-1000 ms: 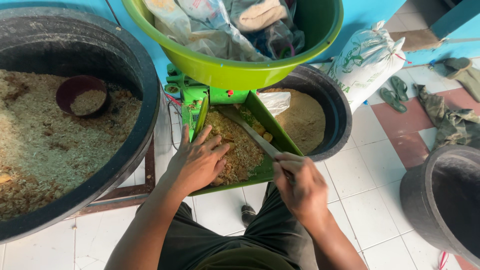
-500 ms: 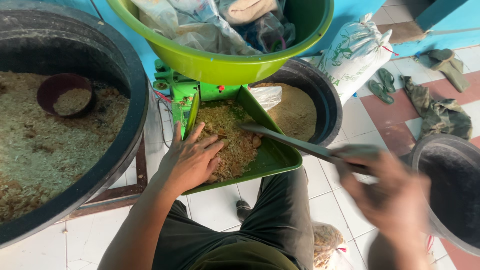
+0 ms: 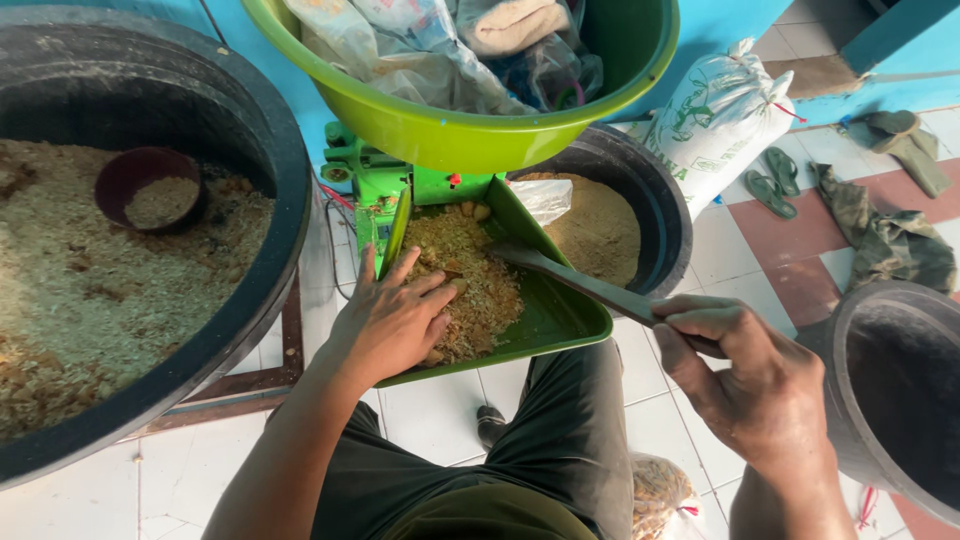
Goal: The person sits on the floor beside a small green motorized mill and repeatedly scoops grain and pressed feed chunks from a large basin into the mill tray using a scoop, pushing the material toward the machine so the ground output falls into a basin below.
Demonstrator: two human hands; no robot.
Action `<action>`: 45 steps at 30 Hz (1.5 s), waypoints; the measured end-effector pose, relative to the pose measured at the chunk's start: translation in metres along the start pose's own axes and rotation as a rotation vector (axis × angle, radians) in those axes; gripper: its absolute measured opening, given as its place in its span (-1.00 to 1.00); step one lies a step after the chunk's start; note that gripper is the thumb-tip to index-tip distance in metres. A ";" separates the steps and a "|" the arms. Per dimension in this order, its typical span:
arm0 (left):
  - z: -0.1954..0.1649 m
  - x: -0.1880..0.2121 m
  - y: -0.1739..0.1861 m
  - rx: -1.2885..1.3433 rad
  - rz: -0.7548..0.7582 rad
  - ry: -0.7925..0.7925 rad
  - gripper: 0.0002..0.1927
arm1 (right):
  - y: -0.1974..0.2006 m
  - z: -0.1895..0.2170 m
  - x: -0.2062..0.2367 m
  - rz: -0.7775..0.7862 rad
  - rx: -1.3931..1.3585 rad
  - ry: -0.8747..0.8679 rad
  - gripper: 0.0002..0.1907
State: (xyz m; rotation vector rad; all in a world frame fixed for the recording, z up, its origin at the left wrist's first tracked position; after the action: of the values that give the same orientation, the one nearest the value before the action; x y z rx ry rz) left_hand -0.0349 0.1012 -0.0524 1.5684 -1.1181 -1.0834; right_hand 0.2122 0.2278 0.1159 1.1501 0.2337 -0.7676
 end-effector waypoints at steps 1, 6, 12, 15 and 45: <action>0.000 0.000 0.001 0.002 -0.012 -0.006 -0.59 | -0.004 0.000 0.000 0.003 0.024 -0.007 -0.78; 0.000 0.000 0.001 -0.014 -0.032 -0.016 -0.61 | -0.022 0.011 -0.010 -0.018 -0.019 0.067 -0.78; 0.000 0.001 0.002 0.003 -0.056 -0.010 -0.66 | -0.042 0.027 -0.029 0.110 0.052 0.351 -0.75; 0.001 0.000 0.000 -0.003 -0.032 -0.001 -0.63 | -0.027 0.030 -0.032 0.130 0.159 0.308 -0.76; -0.001 0.000 0.003 0.016 -0.037 -0.004 -0.61 | -0.078 0.021 -0.006 -0.001 -0.024 0.220 -0.76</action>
State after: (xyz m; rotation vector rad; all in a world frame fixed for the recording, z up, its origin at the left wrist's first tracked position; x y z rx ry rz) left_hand -0.0346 0.1007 -0.0491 1.6053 -1.1070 -1.1056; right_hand 0.1522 0.1971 0.0706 1.2119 0.4260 -0.6368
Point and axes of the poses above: each hand's wrist, its own x-axis away from the middle knuckle, its own y-axis out of the back of the hand, z = x × y, the point moved 7 cm from there along -x, towards the middle knuckle, and after that the axes turned 4 degrees about -y, right-handed, at the moved point
